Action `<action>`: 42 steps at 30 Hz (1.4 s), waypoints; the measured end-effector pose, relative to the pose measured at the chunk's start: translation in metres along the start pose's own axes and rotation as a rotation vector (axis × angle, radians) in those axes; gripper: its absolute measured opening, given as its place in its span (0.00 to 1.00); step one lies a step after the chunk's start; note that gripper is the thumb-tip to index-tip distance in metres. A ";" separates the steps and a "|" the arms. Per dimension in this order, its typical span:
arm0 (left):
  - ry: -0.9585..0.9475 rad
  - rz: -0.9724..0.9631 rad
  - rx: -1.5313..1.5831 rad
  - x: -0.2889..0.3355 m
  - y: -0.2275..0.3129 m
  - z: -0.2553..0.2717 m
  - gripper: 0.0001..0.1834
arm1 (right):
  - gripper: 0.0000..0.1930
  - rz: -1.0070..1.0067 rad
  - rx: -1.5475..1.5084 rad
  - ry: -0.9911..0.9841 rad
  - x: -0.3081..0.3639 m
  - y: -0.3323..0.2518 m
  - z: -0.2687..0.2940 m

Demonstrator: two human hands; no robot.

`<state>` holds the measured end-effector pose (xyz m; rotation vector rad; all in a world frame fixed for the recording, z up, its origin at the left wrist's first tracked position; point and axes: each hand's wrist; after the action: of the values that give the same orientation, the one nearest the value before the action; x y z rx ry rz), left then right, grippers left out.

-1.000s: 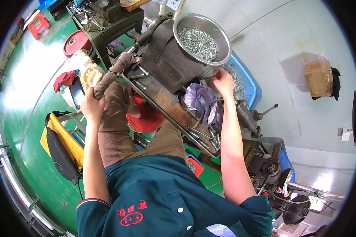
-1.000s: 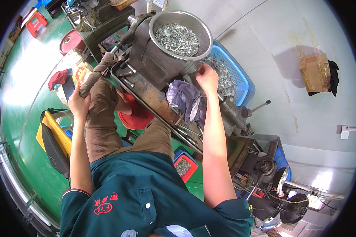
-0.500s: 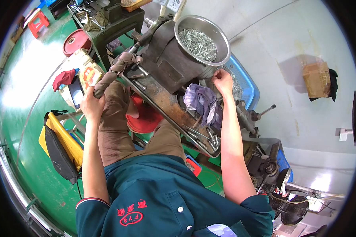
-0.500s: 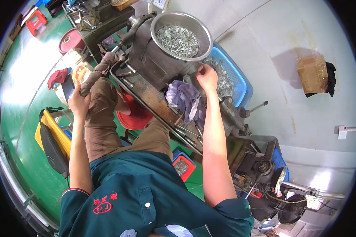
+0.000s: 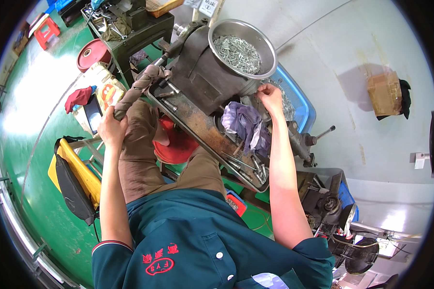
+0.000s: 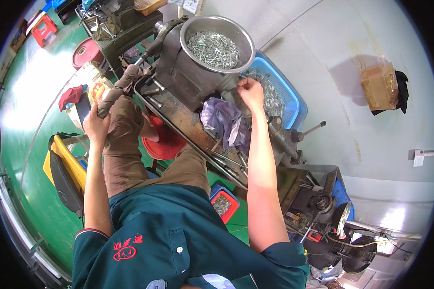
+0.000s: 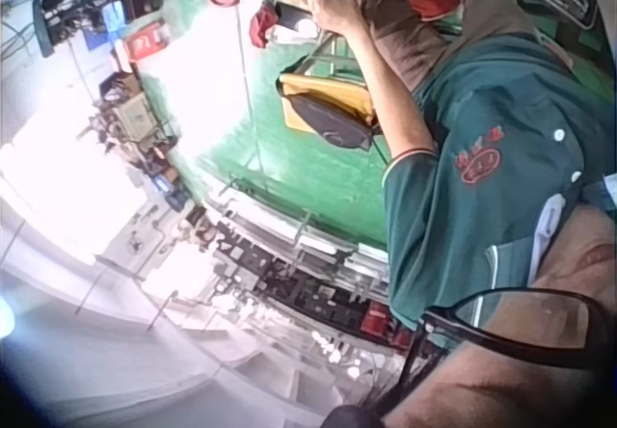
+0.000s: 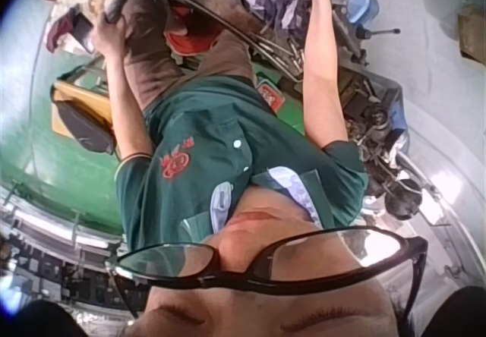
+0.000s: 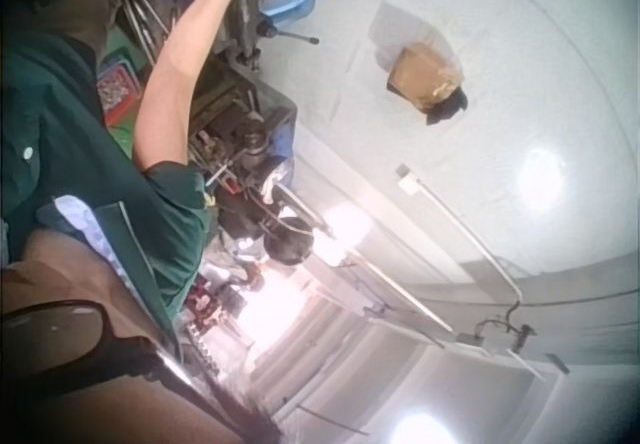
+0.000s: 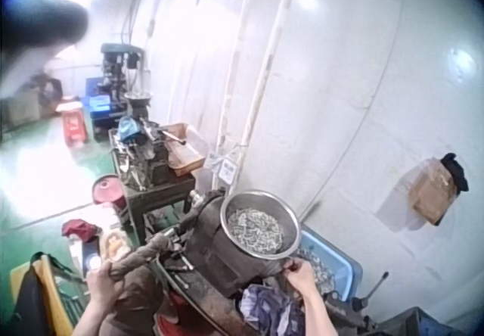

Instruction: The person removes their glasses, then repeatedly picks metal pins from a bowl and inserts them into a machine while operating the lever by hand.

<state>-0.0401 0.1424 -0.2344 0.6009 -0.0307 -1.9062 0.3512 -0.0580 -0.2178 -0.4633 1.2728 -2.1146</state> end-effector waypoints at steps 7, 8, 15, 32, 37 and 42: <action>-0.003 0.005 -0.001 0.000 -0.002 -0.003 0.13 | 0.08 -0.014 -0.025 -0.021 -0.001 0.003 0.000; -0.002 0.015 -0.004 0.000 -0.001 -0.004 0.13 | 0.08 -0.018 -0.026 -0.018 -0.002 0.004 0.000; 0.016 -0.008 -0.023 0.000 -0.006 -0.009 0.13 | 0.07 0.004 -0.090 -0.013 0.001 -0.001 -0.001; -0.006 0.011 -0.010 0.000 -0.004 -0.006 0.13 | 0.06 -0.014 -0.021 -0.043 0.004 -0.010 -0.003; 0.001 0.014 -0.030 0.000 -0.002 -0.005 0.13 | 0.06 -0.010 -0.030 -0.039 0.003 -0.008 -0.002; -0.002 0.008 -0.023 0.000 -0.003 -0.005 0.12 | 0.06 -0.015 -0.045 -0.040 0.003 -0.008 -0.002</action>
<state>-0.0402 0.1452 -0.2399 0.5826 -0.0125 -1.8974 0.3447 -0.0560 -0.2118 -0.5339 1.2998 -2.0822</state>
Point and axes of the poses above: each hand's wrist, its own x-axis away from the middle knuckle, its own z-axis out of the back of the hand, y = z × x, and after that the axes turned 11 degrees about -x, right-handed
